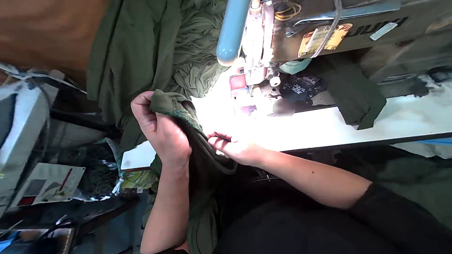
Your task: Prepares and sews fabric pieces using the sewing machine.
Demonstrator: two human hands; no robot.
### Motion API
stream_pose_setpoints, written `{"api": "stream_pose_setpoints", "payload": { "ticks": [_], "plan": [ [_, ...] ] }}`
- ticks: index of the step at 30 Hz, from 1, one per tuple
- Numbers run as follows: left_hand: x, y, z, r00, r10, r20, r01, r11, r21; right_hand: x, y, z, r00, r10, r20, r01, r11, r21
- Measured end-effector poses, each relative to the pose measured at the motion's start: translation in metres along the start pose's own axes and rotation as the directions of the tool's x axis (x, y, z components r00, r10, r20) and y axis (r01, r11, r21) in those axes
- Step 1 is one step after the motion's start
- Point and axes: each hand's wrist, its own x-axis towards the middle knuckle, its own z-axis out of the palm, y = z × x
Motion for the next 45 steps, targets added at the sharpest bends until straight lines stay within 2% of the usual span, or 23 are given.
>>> {"api": "stream_pose_setpoints", "payload": {
  "ticks": [3,6,8,10,11,13,14,16,18,20,22,23,24,26,28,31,32,33,36,38,39,43,45],
  "plan": [
    [-0.002,-0.003,0.0,0.999,0.041,-0.005,-0.041,0.999,0.008,-0.003,0.006,0.001,0.999,-0.007,0.039,0.007,1.0,0.007],
    [-0.01,-0.002,-0.002,1.0,0.011,0.021,-0.011,1.0,0.019,-0.005,0.012,0.011,0.993,-0.105,-0.048,0.102,0.993,-0.057],
    [-0.013,-0.001,-0.006,0.998,-0.005,0.056,0.002,0.999,0.041,-0.006,0.017,0.013,0.959,-0.254,-0.125,0.223,0.951,-0.214],
    [-0.01,-0.002,-0.019,0.989,0.043,0.143,-0.065,0.986,0.152,-0.004,0.027,0.005,0.865,-0.473,-0.168,0.342,0.8,-0.492],
    [-0.006,-0.003,-0.032,0.969,0.095,0.229,-0.162,0.942,0.295,-0.004,0.033,-0.005,0.802,-0.577,-0.154,0.367,0.68,-0.634],
    [0.005,-0.008,-0.07,0.902,0.164,0.4,-0.389,0.711,0.586,-0.009,0.044,-0.032,0.738,-0.667,-0.099,0.317,0.473,-0.822],
    [0.008,-0.012,-0.089,0.875,0.127,0.467,-0.442,0.604,0.663,-0.015,0.048,-0.045,0.746,-0.661,-0.085,0.264,0.41,-0.873],
    [0.003,-0.023,-0.12,0.849,-0.003,0.528,-0.451,0.517,0.728,-0.028,0.053,-0.064,0.789,-0.607,-0.094,0.166,0.359,-0.919],
    [-0.012,-0.035,-0.135,0.859,-0.07,0.508,-0.394,0.544,0.741,-0.04,0.056,-0.071,0.807,-0.58,-0.11,0.113,0.334,-0.936],
    [-0.022,-0.044,-0.137,0.891,-0.1,0.443,-0.243,0.719,0.651,-0.049,0.059,-0.069,0.821,-0.557,-0.126,0.082,0.333,-0.939],
    [-0.02,-0.048,-0.121,0.908,-0.189,0.374,0.037,0.925,0.378,-0.056,0.057,-0.067,0.836,-0.529,-0.146,0.069,0.365,-0.928],
    [-0.014,-0.047,-0.105,0.912,-0.232,0.34,0.143,0.953,0.267,-0.061,0.055,-0.064,0.85,-0.502,-0.159,0.07,0.407,-0.911],
    [-0.006,-0.045,-0.086,0.918,-0.241,0.315,0.17,0.956,0.237,-0.068,0.052,-0.059,0.879,-0.442,-0.177,0.061,0.474,-0.879],
    [0.017,-0.043,-0.042,0.909,-0.171,0.381,-0.004,0.909,0.417,-0.085,0.039,-0.05,0.961,-0.188,-0.205,-0.042,0.632,-0.774],
    [0.039,-0.046,0.001,0.78,-0.274,0.562,-0.234,0.705,0.669,-0.096,0.022,-0.043,0.972,0.125,-0.2,-0.228,0.718,-0.658],
    [0.055,-0.084,0.065,0.382,-0.555,0.739,-0.524,0.529,0.668,-0.092,0.002,-0.05,0.846,0.511,-0.154,-0.497,0.65,-0.574],
    [0.054,-0.099,0.085,0.28,-0.639,0.716,-0.571,0.489,0.659,-0.089,-0.001,-0.056,0.805,0.571,-0.158,-0.548,0.615,-0.567],
    [0.051,-0.114,0.098,0.247,-0.637,0.73,-0.597,0.494,0.632,-0.085,-0.003,-0.062,0.771,0.614,-0.171,-0.587,0.58,-0.565],
    [0.036,-0.16,0.111,0.416,-0.293,0.861,-0.553,0.67,0.495,-0.076,-0.004,-0.077,0.733,0.632,-0.251,-0.64,0.516,-0.569],
    [0.029,-0.181,0.113,0.565,-0.29,0.773,-0.419,0.706,0.571,-0.072,-0.002,-0.082,0.73,0.62,-0.287,-0.647,0.492,-0.582],
    [0.027,-0.188,0.112,0.596,-0.356,0.72,-0.365,0.679,0.637,-0.07,-0.001,-0.083,0.728,0.619,-0.293,-0.649,0.486,-0.586],
    [0.025,-0.194,0.108,0.611,-0.499,0.615,-0.278,0.593,0.756,-0.065,0.0,-0.085,0.739,0.625,-0.253,-0.617,0.476,-0.626],
    [0.024,-0.184,0.105,0.598,-0.412,0.687,-0.366,0.623,0.692,-0.07,0.005,-0.08,0.855,0.435,-0.283,-0.504,0.57,-0.649]
  ]
}}
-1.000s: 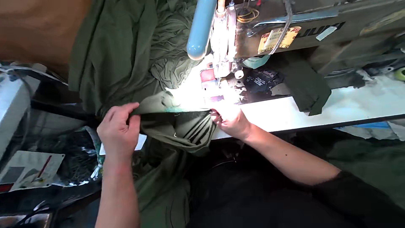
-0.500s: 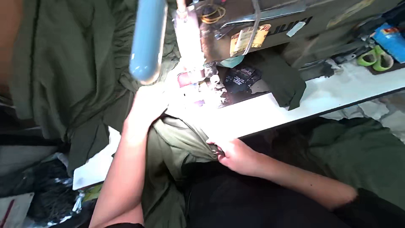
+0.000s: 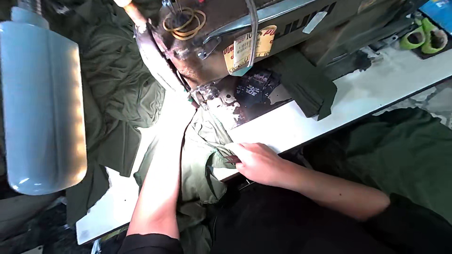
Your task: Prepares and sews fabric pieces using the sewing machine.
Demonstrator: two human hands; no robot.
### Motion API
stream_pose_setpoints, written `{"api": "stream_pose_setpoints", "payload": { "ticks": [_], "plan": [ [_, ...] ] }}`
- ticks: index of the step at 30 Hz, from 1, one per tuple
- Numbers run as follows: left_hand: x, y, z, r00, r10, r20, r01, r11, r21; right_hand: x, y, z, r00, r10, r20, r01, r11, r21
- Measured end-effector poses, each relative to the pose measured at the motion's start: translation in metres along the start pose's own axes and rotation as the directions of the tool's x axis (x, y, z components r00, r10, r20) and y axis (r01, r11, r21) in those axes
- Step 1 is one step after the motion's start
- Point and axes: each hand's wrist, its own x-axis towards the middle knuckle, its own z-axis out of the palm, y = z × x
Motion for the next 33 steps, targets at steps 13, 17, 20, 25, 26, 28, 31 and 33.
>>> {"api": "stream_pose_setpoints", "payload": {
  "ticks": [13,17,20,25,26,28,31,33],
  "plan": [
    [-0.097,0.061,-0.041,0.954,-0.17,0.247,0.235,0.935,-0.264,0.027,-0.053,0.023,0.9,-0.247,0.359,0.343,0.91,-0.232],
    [-0.104,0.057,-0.021,0.987,-0.12,0.104,0.13,0.986,-0.101,0.015,-0.025,0.016,0.879,-0.415,0.235,0.437,0.898,-0.051],
    [-0.091,0.068,-0.017,0.986,-0.136,0.1,0.146,0.984,-0.097,0.02,0.001,0.002,0.897,-0.42,-0.137,0.419,0.907,-0.037],
    [-0.077,0.069,-0.017,0.957,-0.259,0.133,0.272,0.959,-0.083,0.052,0.026,-0.036,0.992,-0.015,-0.122,-0.007,0.983,-0.182],
    [-0.076,0.068,-0.018,0.942,-0.296,0.159,0.312,0.946,-0.088,0.057,0.029,-0.038,0.99,-0.014,-0.142,-0.011,0.985,-0.171],
    [-0.075,0.064,-0.018,0.929,-0.323,0.183,0.343,0.934,-0.095,0.064,0.031,-0.037,0.979,-0.057,-0.197,0.035,0.993,-0.115],
    [-0.076,0.066,-0.015,0.94,-0.311,0.139,0.328,0.937,-0.12,0.074,0.024,-0.035,0.973,-0.078,-0.216,0.062,0.995,-0.078],
    [-0.077,0.068,-0.014,0.928,-0.349,0.128,0.365,0.921,-0.136,0.082,0.016,-0.036,0.989,-0.013,-0.147,-0.006,0.991,-0.133]
  ]
}}
